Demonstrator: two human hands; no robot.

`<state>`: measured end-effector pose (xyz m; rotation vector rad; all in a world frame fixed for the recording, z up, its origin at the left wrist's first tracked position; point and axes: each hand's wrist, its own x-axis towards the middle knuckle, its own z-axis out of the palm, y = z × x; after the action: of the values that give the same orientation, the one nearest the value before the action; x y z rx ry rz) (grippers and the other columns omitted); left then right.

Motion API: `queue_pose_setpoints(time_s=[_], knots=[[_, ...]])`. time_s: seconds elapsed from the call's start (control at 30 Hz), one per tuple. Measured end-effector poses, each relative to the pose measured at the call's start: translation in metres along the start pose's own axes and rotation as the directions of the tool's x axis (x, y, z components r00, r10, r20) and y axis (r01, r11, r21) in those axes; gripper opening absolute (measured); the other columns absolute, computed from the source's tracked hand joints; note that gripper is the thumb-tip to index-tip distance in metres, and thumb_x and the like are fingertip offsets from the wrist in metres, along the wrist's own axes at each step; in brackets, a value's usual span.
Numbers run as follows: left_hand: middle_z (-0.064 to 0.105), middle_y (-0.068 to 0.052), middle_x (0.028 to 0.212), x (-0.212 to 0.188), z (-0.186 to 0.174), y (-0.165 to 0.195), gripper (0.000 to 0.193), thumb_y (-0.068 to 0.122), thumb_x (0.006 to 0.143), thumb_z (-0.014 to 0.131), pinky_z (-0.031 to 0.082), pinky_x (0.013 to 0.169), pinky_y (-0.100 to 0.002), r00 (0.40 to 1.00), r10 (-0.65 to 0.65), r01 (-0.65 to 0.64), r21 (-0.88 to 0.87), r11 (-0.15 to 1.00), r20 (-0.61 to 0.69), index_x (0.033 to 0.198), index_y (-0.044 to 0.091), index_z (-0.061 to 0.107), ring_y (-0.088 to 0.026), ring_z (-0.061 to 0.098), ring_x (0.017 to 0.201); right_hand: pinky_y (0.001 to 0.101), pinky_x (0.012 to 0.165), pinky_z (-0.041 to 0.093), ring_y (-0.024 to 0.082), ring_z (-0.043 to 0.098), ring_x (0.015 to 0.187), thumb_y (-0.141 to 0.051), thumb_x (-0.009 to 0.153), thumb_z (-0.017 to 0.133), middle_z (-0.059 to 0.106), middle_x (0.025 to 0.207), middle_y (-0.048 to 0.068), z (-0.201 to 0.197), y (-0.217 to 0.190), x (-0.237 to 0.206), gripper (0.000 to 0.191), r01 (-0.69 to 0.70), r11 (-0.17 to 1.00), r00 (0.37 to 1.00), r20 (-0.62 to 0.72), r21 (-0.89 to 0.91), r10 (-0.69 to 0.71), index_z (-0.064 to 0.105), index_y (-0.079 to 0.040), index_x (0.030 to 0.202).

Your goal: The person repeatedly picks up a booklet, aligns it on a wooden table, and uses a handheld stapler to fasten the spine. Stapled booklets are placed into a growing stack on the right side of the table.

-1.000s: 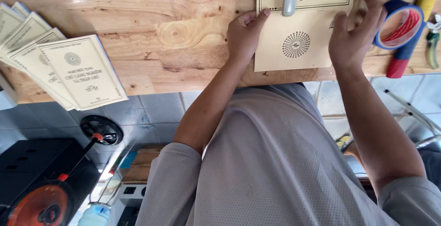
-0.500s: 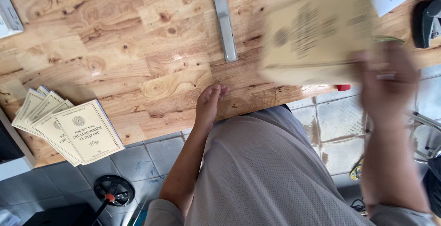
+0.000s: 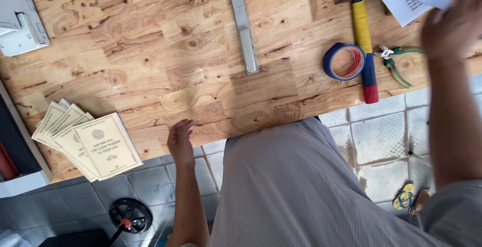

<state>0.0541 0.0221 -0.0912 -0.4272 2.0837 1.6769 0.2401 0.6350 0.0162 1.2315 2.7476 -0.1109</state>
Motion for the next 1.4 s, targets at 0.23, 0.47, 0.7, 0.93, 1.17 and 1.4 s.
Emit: queue_pose_setpoints(time_s=[0.23,0.47,0.7,0.93,1.17,1.4], knots=[[0.072,-0.008,0.118,0.005,-0.092,0.044,0.016,0.012,0.104,0.06,0.052,0.098,-0.034,0.883,0.332,-0.237,0.294,0.926,-0.331,0.117,0.004,0.065,-0.02,0.068,0.112,0.0716,0.122,0.023,0.046,0.038,0.151,-0.001,0.088,0.058,0.042,0.156,0.027,0.074,-0.145,-0.103,0.058,0.469,0.83,0.844,-0.428,0.301,-0.323,0.054,-0.002,0.146],[0.061,-0.018,0.132,0.069,-0.175,0.075,0.041,0.027,0.099,0.076,0.047,0.108,-0.045,0.733,0.552,-0.035,0.789,0.613,-0.397,0.128,0.001,0.064,-0.035,0.057,0.125,0.0483,0.109,0.051,0.036,0.061,0.123,0.0,0.088,0.061,0.063,0.134,0.016,0.047,-0.301,-0.119,0.042,0.722,0.296,0.572,-0.298,0.625,-0.764,0.064,-0.003,0.129],[0.055,-0.02,0.138,0.09,-0.189,0.07,0.066,0.036,0.088,0.084,0.045,0.106,-0.051,0.793,0.491,0.097,0.871,0.482,-0.36,0.137,0.004,0.054,-0.04,0.053,0.127,0.0437,0.097,0.051,0.03,0.065,0.111,-0.019,0.095,0.06,0.068,0.123,0.012,0.082,-0.389,-0.138,0.032,0.572,0.412,0.335,0.256,0.71,-0.907,0.068,-0.009,0.124],[0.071,-0.011,0.104,0.082,-0.134,0.052,0.061,0.05,0.089,0.081,0.056,0.088,-0.04,0.948,0.223,0.043,0.783,0.62,-0.229,0.127,0.007,0.063,-0.029,0.07,0.101,0.0461,0.102,0.048,0.036,0.06,0.121,-0.024,0.095,0.063,0.062,0.132,0.019,0.1,-0.44,-0.167,0.045,0.556,0.423,0.443,0.175,0.716,-0.879,0.061,-0.001,0.135],[0.069,-0.014,0.12,0.057,-0.093,0.057,0.053,0.038,0.097,0.067,0.051,0.1,-0.042,0.949,0.307,-0.248,0.78,0.574,0.076,0.14,0.009,0.059,-0.033,0.066,0.115,0.0421,0.098,0.057,0.036,0.065,0.116,-0.009,0.098,0.068,0.06,0.137,0.021,0.094,-0.414,-0.17,0.039,0.551,0.497,0.745,-0.126,0.671,-0.655,0.062,0.003,0.134],[0.061,-0.015,0.13,0.062,-0.058,0.054,0.049,0.033,0.096,0.072,0.05,0.1,-0.044,0.866,0.317,-0.499,0.612,0.614,0.387,0.136,0.007,0.06,-0.033,0.06,0.123,0.0322,0.07,0.054,0.022,0.068,0.08,-0.017,0.109,0.065,0.071,0.097,0.015,0.096,-0.33,-0.237,0.019,0.008,0.726,0.956,0.209,0.688,-0.208,0.071,0.001,0.107]])
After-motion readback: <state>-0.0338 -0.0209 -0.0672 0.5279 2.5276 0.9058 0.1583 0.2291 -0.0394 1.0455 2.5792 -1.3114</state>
